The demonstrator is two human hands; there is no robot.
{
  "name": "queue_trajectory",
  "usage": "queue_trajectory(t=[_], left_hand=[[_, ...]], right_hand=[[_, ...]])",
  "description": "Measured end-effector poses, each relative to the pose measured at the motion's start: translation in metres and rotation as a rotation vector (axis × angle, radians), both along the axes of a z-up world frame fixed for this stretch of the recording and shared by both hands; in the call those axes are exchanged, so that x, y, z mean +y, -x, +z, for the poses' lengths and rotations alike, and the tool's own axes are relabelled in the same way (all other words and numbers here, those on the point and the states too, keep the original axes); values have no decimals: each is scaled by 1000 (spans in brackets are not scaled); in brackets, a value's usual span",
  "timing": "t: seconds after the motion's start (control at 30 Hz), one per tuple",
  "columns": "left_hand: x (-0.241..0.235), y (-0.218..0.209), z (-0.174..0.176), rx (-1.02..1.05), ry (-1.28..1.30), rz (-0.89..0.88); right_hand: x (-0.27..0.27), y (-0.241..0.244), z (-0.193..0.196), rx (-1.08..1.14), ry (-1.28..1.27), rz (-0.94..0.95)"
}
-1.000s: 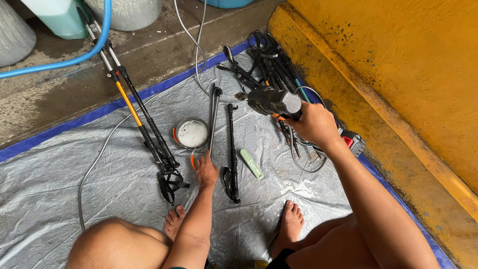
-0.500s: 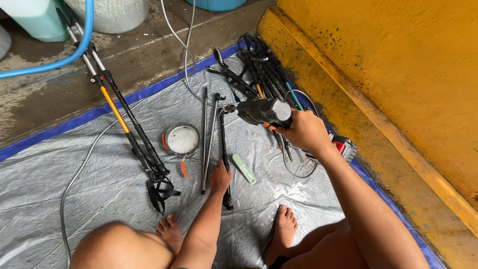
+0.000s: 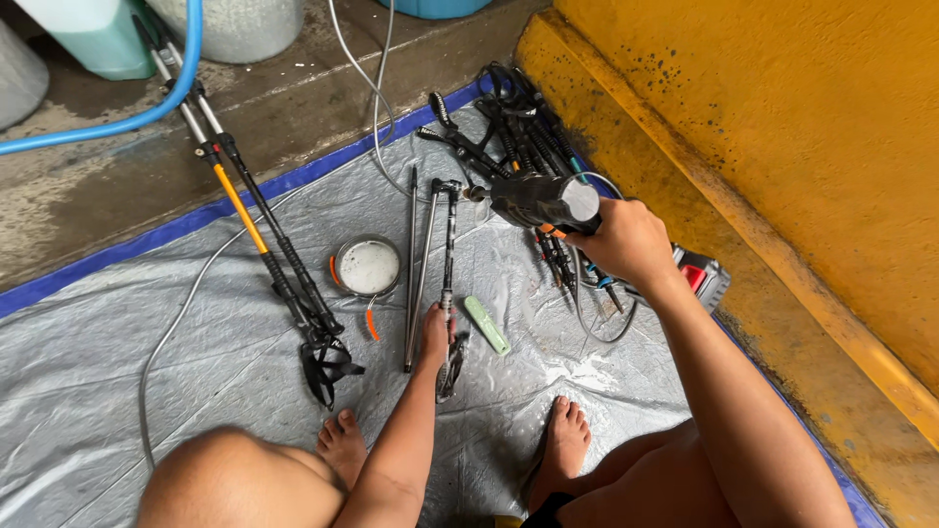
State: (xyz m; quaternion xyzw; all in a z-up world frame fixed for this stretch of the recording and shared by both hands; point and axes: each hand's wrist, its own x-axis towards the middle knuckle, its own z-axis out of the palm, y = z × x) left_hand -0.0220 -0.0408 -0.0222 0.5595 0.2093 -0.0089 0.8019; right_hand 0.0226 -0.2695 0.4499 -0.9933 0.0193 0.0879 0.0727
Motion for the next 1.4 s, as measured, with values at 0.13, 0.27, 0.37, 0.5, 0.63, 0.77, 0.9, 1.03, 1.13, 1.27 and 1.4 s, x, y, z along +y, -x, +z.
queue_trajectory(t=[0.13,0.27,0.37,0.5,0.63,0.77,0.9,1.03,1.13,1.27,1.4], left_hand=[[7,-3,23,-48,87,-57],[11,-15,2,44,-15,-25],[19,-13,4,63,-119,-33],[25,-6,1,68,-173,-38],[32,-5,6,123,-257,-62],[31,-2,3,158,-353,-104],[32,3,13,172,-487,-155],[34,3,25,162,-504,-186],[35,0,15,151,-492,-179],[32,-1,28,128,-446,-149],[34,-4,59,185,-424,-150]], right_hand=[[6,8,2,-15,-6,5],[8,13,0,-43,33,41],[8,15,3,-65,54,59],[3,17,3,-58,56,75],[1,23,15,-40,51,110],[3,30,18,-60,28,91],[-7,21,14,-54,50,88],[-20,14,-4,-67,46,91],[-13,21,6,-77,57,76],[-16,25,14,-64,16,82],[-30,21,-1,-38,-2,97]])
